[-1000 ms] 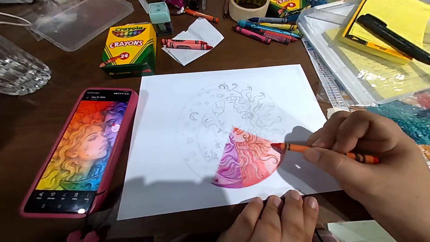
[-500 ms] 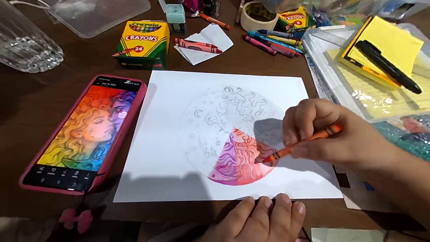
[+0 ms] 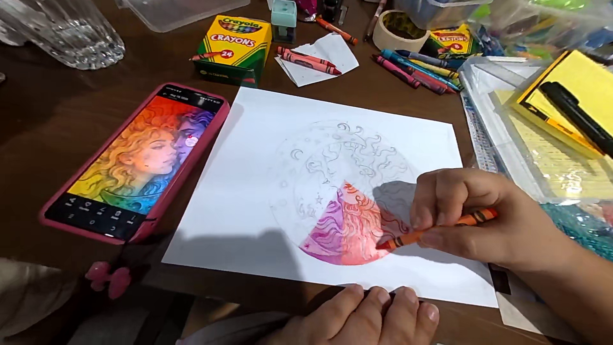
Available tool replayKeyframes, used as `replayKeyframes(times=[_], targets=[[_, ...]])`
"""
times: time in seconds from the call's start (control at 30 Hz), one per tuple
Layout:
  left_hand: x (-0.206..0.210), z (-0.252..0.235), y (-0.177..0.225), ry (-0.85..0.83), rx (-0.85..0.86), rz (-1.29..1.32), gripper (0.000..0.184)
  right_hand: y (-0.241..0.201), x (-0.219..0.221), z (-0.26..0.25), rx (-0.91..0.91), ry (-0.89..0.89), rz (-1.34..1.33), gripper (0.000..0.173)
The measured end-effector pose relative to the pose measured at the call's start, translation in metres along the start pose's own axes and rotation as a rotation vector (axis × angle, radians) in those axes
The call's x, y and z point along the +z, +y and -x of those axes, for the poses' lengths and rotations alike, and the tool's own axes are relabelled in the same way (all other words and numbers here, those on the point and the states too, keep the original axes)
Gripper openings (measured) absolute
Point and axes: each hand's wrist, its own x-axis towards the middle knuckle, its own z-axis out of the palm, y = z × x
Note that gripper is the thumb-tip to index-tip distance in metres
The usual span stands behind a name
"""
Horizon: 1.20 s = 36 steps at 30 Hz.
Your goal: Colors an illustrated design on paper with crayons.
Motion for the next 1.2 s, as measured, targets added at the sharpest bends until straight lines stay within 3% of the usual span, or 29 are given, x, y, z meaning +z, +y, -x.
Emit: replayKeyframes(times=[1.2], targets=[[-0.0003,0.0,0.0002,0.001,-0.003,0.009,0.03,0.0,-0.0003,0.0023,-0.004,0.001,0.033,0.016]])
